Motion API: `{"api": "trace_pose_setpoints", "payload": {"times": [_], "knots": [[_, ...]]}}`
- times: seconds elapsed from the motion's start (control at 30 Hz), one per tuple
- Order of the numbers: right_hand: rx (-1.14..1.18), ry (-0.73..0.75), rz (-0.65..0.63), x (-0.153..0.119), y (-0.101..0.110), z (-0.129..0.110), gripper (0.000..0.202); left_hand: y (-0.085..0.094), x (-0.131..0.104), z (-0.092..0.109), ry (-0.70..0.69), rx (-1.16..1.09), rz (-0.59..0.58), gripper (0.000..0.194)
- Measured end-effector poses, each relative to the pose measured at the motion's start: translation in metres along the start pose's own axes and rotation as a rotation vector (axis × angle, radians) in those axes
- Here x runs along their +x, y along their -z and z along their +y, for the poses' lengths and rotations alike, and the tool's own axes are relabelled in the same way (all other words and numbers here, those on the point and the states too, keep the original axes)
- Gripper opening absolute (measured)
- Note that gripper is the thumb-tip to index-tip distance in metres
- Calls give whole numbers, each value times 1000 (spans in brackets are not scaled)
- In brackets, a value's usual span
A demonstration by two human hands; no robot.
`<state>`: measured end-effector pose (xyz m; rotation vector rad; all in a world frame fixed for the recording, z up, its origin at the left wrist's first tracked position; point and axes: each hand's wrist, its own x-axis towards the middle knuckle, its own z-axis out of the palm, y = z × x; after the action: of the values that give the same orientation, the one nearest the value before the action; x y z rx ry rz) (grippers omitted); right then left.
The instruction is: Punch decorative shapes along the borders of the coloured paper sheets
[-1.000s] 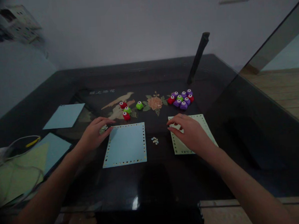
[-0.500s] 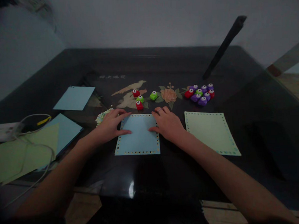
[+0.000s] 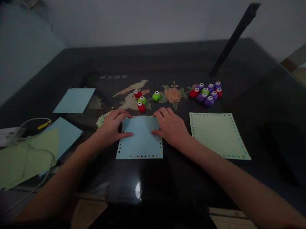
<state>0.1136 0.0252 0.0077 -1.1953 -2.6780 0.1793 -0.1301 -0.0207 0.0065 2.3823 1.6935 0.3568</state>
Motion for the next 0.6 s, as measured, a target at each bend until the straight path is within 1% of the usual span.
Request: {"api": "trace_pose_setpoints", "payload": {"times": [0.1, 0.2, 0.3, 0.4, 0.5, 0.57, 0.6], "knots": [[101, -39, -1, 0, -2, 1, 36, 1, 0, 4, 9, -39, 16, 45], [205, -89, -26, 0, -6, 2, 37, 2, 0, 7, 26, -99, 25, 38], [298, -102, -34, 0, -7, 4, 35, 3, 0, 8, 86, -182, 60, 39], [390, -91, -20, 2, -5, 7, 30, 5, 0, 8, 179, -287, 136, 44], [516, -143, -8, 4, 0, 9, 26, 6, 1, 6, 252, -450, 196, 39], [691, -202, -3, 6, 3, 10, 28, 4, 1, 4, 306, -622, 217, 33], [822, -229, -5, 6, 4, 10, 32, 3, 2, 4, 339, -724, 225, 31]]}}
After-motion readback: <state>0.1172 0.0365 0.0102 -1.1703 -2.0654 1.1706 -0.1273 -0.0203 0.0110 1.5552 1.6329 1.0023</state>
